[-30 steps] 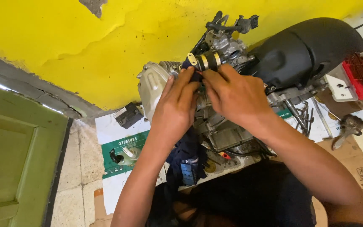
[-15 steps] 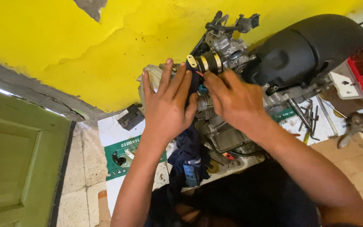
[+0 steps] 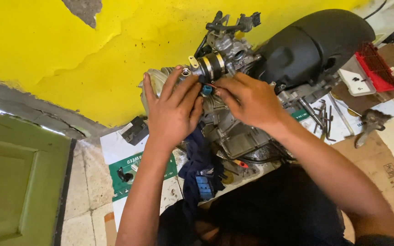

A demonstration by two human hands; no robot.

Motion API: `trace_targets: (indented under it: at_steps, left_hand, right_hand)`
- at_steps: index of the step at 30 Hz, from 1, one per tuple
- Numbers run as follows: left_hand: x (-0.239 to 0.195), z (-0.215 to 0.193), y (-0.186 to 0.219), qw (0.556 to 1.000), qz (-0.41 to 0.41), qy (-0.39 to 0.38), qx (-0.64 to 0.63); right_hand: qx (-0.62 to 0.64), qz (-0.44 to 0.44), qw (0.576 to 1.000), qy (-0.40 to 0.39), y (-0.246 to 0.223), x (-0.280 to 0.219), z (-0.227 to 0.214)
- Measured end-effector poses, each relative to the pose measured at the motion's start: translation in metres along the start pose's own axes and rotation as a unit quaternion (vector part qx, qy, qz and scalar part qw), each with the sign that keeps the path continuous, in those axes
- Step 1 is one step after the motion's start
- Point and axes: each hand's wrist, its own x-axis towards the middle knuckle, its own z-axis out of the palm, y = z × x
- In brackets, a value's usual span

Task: The person cleans a motorcycle engine using a dark cloth and a screwdriver. They wipe various parts of the engine block and use the screwdriver to scrape or clean specific areas while holding the cloth underneath.

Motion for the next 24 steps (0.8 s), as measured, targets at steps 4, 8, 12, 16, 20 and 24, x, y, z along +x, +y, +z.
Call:
trace_targets:
  at_steps: [4,8,12,16,20,24]
  left_hand:
    - [0.000,0.001,-0.003,0.999,-0.004,0.014,0.045]
    - [-0.007,0.007,-0.007,0.999,-0.011,0.008,0.043]
    - [-0.003,-0.003,-0.002,0.998,-0.026,0.019,-0.047]
    - [-0.002,-0.015,0.002,0.973,-0.090,0.040,-0.208]
    - [0.022,-0.007,0.000,0.968,-0.106,0.062,-0.217]
    - [0.050,-0.004,-0.010,0.997,-0.005,-0.033,-0.063]
  right_hand:
    - [-0.089,0.008,0.995,0.036,-0.010,-0.002,0.002]
    - [-0.040,0.024,0.998,0.033,-0.006,-0.008,0.002]
    - [-0.001,0.066,0.997,-0.036,0.006,-0.018,-0.015]
    - [0.146,0.109,0.983,0.011,0.019,-0.024,-0.034]
    - [0.181,0.089,0.979,0.029,0.015,0.010,-0.045]
    - [0.157,0.026,0.987,-0.026,0.026,0.040,-0.053]
